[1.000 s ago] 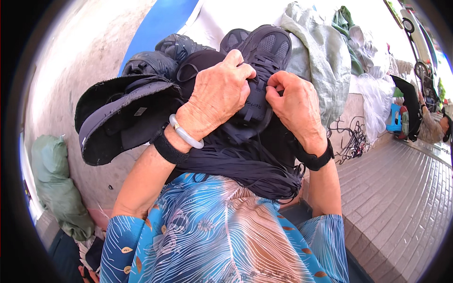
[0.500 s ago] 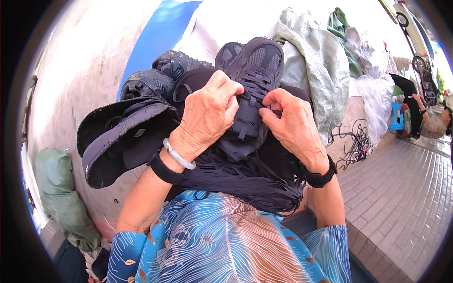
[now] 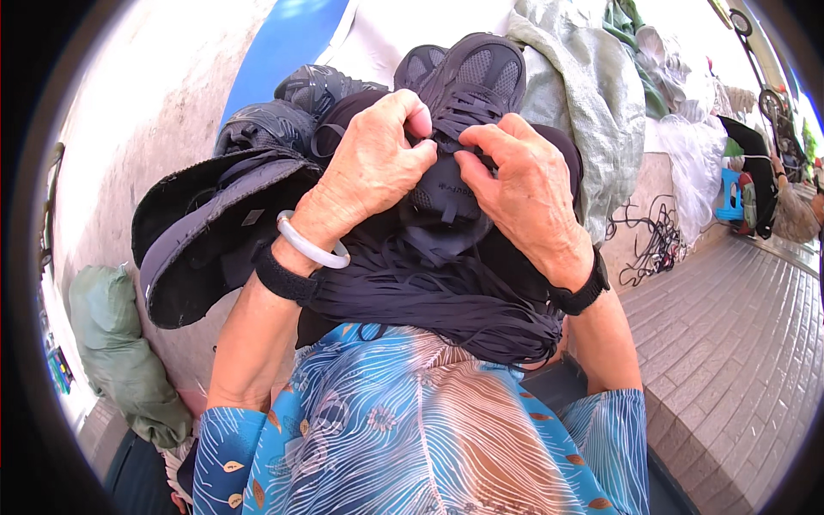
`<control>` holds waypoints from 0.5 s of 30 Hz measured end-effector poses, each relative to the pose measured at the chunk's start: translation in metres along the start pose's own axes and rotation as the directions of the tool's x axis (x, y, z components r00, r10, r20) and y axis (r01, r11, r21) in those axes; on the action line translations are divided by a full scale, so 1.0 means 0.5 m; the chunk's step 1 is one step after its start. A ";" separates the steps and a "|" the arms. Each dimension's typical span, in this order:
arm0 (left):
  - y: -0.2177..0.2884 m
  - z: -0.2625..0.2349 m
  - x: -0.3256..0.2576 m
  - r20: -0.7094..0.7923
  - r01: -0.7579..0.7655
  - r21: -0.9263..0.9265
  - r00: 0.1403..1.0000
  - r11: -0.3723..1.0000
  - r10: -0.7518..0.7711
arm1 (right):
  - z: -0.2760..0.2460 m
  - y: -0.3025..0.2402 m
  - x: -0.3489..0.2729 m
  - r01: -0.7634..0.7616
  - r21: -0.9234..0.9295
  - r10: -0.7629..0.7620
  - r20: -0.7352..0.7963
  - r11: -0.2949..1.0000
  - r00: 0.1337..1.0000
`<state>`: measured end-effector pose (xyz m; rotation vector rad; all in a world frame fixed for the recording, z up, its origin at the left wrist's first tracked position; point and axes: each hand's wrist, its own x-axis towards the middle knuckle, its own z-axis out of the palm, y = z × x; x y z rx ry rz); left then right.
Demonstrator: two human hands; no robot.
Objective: The person is lacing a pair of black sneakers while sitting on the ground.
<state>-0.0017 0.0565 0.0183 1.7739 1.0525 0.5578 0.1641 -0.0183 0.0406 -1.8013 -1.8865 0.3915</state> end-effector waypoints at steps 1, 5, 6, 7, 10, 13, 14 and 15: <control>0.002 -0.004 -0.001 0.008 0.049 -0.030 0.999 0.998 -0.049 | 0.003 -0.003 0.002 0.002 0.000 -0.002 0.003 1.000 1.000; -0.004 -0.002 -0.005 -0.029 0.046 -0.060 0.998 0.997 -0.047 | 0.015 -0.011 0.006 0.091 -0.091 -0.088 0.033 0.992 0.996; -0.007 0.000 -0.006 -0.030 0.050 -0.064 0.998 0.997 -0.052 | 0.017 -0.014 0.003 0.104 -0.142 -0.098 0.045 0.984 0.994; -0.012 0.003 -0.005 -0.052 0.001 -0.022 0.999 1.000 -0.002 | 0.020 -0.013 0.003 0.105 -0.142 -0.098 0.051 0.984 0.994; -0.013 0.000 -0.001 -0.050 -0.038 0.027 0.998 0.999 0.040 | 0.030 0.000 0.017 0.131 -0.163 -0.120 0.077 0.978 0.990; -0.020 -0.002 -0.002 -0.052 -0.039 0.016 0.998 0.999 0.039 | 0.001 -0.004 0.041 -0.144 0.243 0.085 0.237 0.959 0.968; -0.020 -0.006 -0.004 -0.051 -0.054 0.023 0.997 0.998 0.055 | -0.008 -0.005 0.044 -0.168 0.280 0.084 0.290 0.945 0.953; -0.018 -0.005 -0.002 -0.043 -0.080 0.026 0.996 0.996 0.081 | -0.022 -0.003 0.045 -0.197 0.307 0.089 0.334 0.931 0.938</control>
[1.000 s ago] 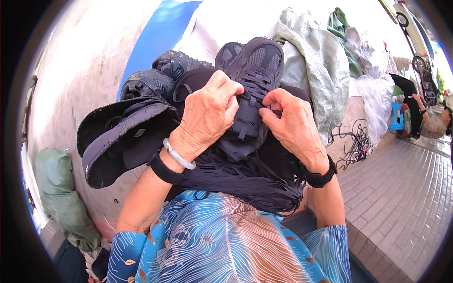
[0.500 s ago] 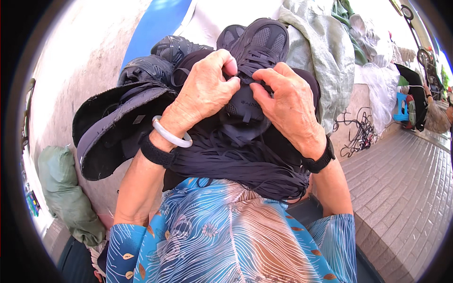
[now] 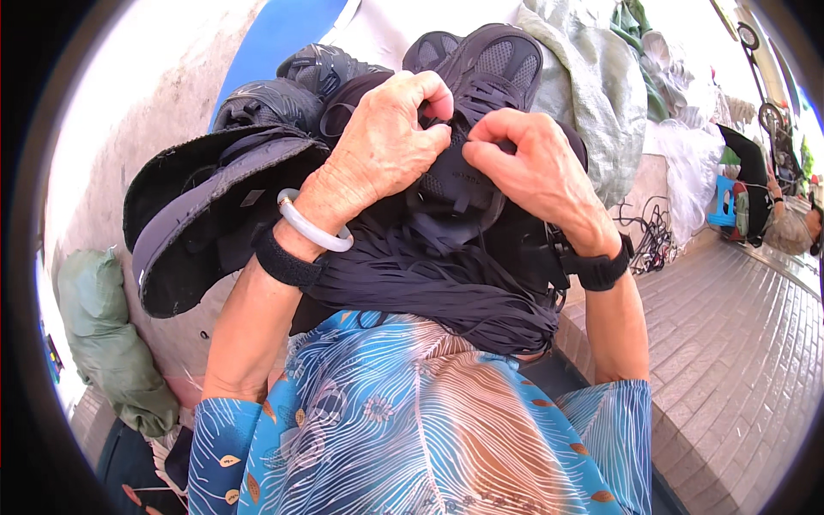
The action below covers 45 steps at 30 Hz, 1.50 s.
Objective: The person is lacing a pair of black sneakers while sitting on the ground.
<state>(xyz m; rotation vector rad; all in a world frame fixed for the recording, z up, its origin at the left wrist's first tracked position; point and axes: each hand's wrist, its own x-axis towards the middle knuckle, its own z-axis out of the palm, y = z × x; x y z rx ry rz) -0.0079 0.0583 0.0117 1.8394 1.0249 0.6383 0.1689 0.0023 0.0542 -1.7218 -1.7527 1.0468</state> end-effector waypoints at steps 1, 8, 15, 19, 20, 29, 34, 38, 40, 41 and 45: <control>-0.003 0.003 0.001 -0.006 0.001 0.001 1.000 1.000 -0.001 | -0.009 -0.004 -0.006 0.016 0.049 -0.016 0.015 0.999 1.000; -0.002 0.022 0.008 0.032 -0.224 0.063 0.974 0.972 0.223 | -0.042 0.001 -0.053 0.078 0.071 -0.075 -0.044 0.994 0.996; 0.006 0.021 0.015 0.037 -0.231 0.078 0.973 0.970 0.229 | -0.036 0.015 -0.055 0.108 0.107 -0.102 -0.065 0.988 0.993; 0.000 0.029 0.024 -0.035 -0.241 0.129 0.968 0.962 0.248 | -0.020 0.028 -0.053 0.181 -0.132 -0.211 -0.265 0.975 0.941; 0.000 0.030 0.026 -0.060 -0.233 0.165 0.968 0.958 0.246 | -0.016 0.031 -0.052 0.175 -0.203 -0.238 -0.347 0.963 0.907; -0.001 0.041 0.032 -0.026 -0.311 0.155 0.947 0.938 0.319 | 0.016 0.045 -0.047 0.225 -0.372 -0.391 -0.466 0.900 0.794; 0.004 0.019 0.027 0.123 -0.147 0.008 0.982 0.989 0.145 | 0.014 0.049 -0.042 0.243 -0.362 -0.408 -0.504 0.900 0.762; 0.018 -0.009 0.038 0.374 0.276 -0.243 0.911 0.930 -0.173 | 0.009 0.056 -0.047 0.219 -0.295 -0.344 -0.490 0.930 0.801; 0.008 -0.003 0.028 0.357 0.231 -0.240 0.924 0.943 -0.135 | 0.007 0.057 -0.051 0.232 -0.277 -0.341 -0.462 0.933 0.819; 0.000 -0.002 0.025 0.339 0.232 -0.260 0.931 0.937 -0.137 | 0.002 0.056 -0.057 0.185 -0.229 -0.271 -0.435 0.956 0.859; -0.004 -0.003 0.018 0.334 0.252 -0.309 0.931 0.917 -0.144 | -0.013 0.077 -0.092 0.062 -0.139 -0.107 -0.344 0.988 0.933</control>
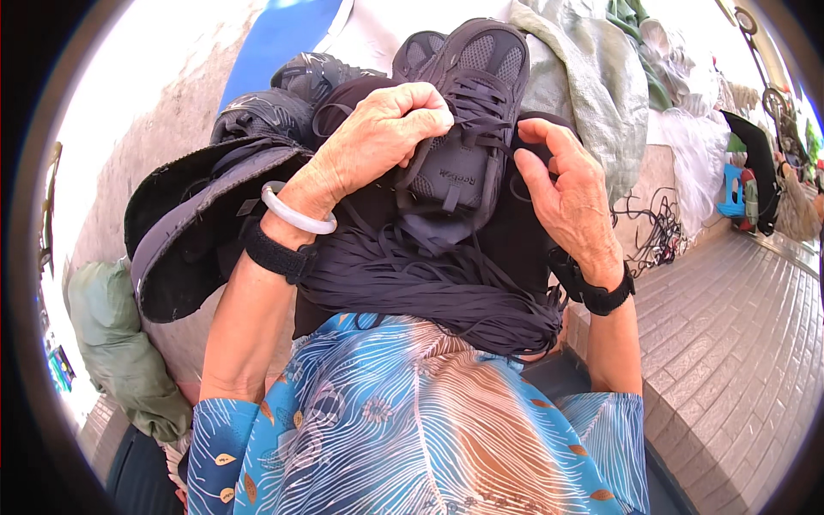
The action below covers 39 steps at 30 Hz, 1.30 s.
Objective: The person is lacing a pair of black sneakers while sitting on the ground.
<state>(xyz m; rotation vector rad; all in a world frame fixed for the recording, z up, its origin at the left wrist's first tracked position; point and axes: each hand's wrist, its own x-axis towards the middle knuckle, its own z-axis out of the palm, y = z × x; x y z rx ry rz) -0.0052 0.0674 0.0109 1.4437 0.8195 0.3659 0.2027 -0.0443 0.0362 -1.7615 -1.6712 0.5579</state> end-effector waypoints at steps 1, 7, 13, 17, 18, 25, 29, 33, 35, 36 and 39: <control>0.000 0.000 0.000 0.002 0.000 0.001 1.000 1.000 0.000 | 0.001 0.005 -0.008 -0.024 0.021 0.024 0.035 0.999 0.999; 0.007 0.007 0.002 -0.035 -0.025 0.040 0.999 0.999 0.027 | 0.007 0.017 -0.010 0.077 -0.022 -0.075 0.096 0.997 0.993; -0.009 0.016 -0.003 -0.158 -0.130 0.231 0.973 0.964 0.169 | -0.067 0.028 -0.010 0.100 -0.148 -0.105 -0.025 0.984 0.994; 0.010 0.050 -0.007 -0.242 -0.159 0.470 0.923 0.868 0.300 | -0.154 0.049 -0.036 0.020 -0.330 -0.052 -0.089 0.944 0.995; 0.011 0.060 -0.008 -0.251 -0.146 0.517 0.916 0.844 0.312 | -0.167 0.052 -0.048 -0.008 -0.385 -0.034 -0.101 0.923 0.994; 0.012 0.069 -0.018 -0.305 -0.188 0.488 0.878 0.853 0.368 | -0.185 0.120 -0.131 -0.197 -0.410 0.134 -0.178 0.891 0.975; 0.010 0.051 -0.040 -0.332 -0.180 0.439 0.878 0.880 0.345 | -0.173 0.141 -0.142 -0.221 -0.342 0.289 0.163 0.913 0.943; 0.034 0.043 -0.052 -0.435 -0.109 0.345 0.861 0.932 0.262 | -0.141 0.083 -0.090 -0.235 -0.156 0.229 -0.059 0.959 0.972; 0.026 0.026 -0.048 -0.298 -0.060 0.478 0.927 0.876 0.226 | -0.118 0.057 -0.061 -0.257 -0.137 0.254 -0.045 0.957 0.966; 0.028 0.021 -0.052 -0.297 -0.060 0.479 0.928 0.876 0.226 | -0.094 0.035 -0.047 -0.148 -0.090 0.143 -0.061 0.985 0.988; 0.038 0.017 -0.052 -0.300 -0.057 0.460 0.929 0.886 0.215 | -0.029 -0.003 -0.018 0.047 -0.093 -0.052 -0.048 0.995 0.998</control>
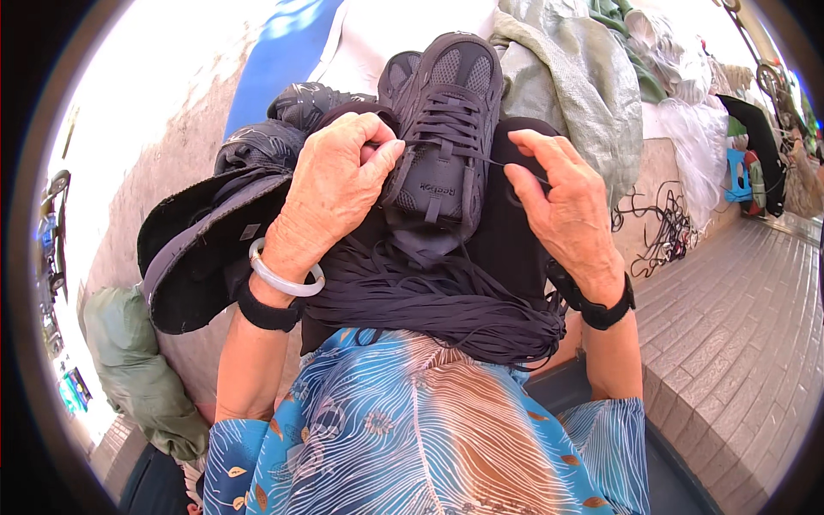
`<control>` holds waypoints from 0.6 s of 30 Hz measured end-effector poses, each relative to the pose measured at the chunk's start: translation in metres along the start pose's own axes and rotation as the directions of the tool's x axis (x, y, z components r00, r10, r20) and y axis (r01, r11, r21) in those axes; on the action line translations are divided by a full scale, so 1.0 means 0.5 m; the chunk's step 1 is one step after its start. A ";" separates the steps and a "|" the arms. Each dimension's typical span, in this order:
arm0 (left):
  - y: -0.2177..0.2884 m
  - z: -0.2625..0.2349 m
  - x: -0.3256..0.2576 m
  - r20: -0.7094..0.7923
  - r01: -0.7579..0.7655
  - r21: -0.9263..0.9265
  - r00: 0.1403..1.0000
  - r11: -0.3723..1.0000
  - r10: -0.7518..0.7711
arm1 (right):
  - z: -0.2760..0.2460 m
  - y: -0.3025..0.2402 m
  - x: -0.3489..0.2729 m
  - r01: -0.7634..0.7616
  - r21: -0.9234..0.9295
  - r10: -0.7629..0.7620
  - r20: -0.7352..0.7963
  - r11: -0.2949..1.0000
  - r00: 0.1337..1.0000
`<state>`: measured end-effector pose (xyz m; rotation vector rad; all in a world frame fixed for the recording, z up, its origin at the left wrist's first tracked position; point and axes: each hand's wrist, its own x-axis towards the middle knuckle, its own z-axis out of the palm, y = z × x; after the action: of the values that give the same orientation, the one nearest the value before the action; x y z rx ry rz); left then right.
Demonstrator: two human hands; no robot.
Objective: The person is lacing a pair of black sneakers while sitting on the ground.
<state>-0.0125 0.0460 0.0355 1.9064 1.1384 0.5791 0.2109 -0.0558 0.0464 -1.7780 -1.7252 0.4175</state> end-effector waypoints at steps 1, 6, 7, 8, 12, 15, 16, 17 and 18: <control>0.009 -0.002 0.003 -0.009 -0.054 0.040 0.998 0.998 0.054 | 0.019 0.004 0.003 0.028 0.003 -0.028 0.014 1.000 0.999; 0.040 -0.025 0.006 -0.063 -0.219 0.176 0.970 0.960 0.233 | 0.044 0.004 -0.014 0.079 -0.030 -0.076 0.085 0.996 0.994; 0.028 -0.030 0.001 -0.011 -0.167 0.215 0.985 0.962 0.174 | 0.044 0.004 -0.015 0.100 -0.013 -0.098 0.111 0.995 0.989; 0.015 -0.033 -0.002 0.040 -0.118 0.256 0.993 0.959 0.111 | 0.043 0.007 -0.013 0.102 -0.013 -0.100 0.110 0.995 0.989; 0.005 -0.026 -0.013 0.019 -0.071 0.205 0.997 0.976 0.069 | 0.037 0.006 -0.017 0.113 0.005 -0.113 0.120 0.994 0.986; -0.001 -0.019 -0.004 0.058 -0.073 0.263 0.997 0.962 0.059 | 0.025 0.007 -0.012 0.068 -0.014 -0.065 0.160 0.998 0.985; -0.001 -0.019 -0.002 0.077 -0.085 0.308 0.995 0.948 0.064 | 0.022 0.007 -0.008 0.071 -0.011 -0.068 0.162 0.997 0.984; -0.002 -0.021 0.000 0.074 -0.081 0.310 0.995 0.947 0.061 | 0.019 0.005 -0.005 0.058 0.007 -0.058 0.161 0.998 0.985; -0.005 -0.019 0.002 0.061 -0.093 0.295 0.995 0.951 0.078 | 0.017 0.005 -0.004 0.039 0.020 -0.042 0.162 0.999 0.986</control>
<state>-0.0200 0.0516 0.0388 2.2244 1.1683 0.4226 0.2075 -0.0559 0.0381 -1.7349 -1.8604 0.5720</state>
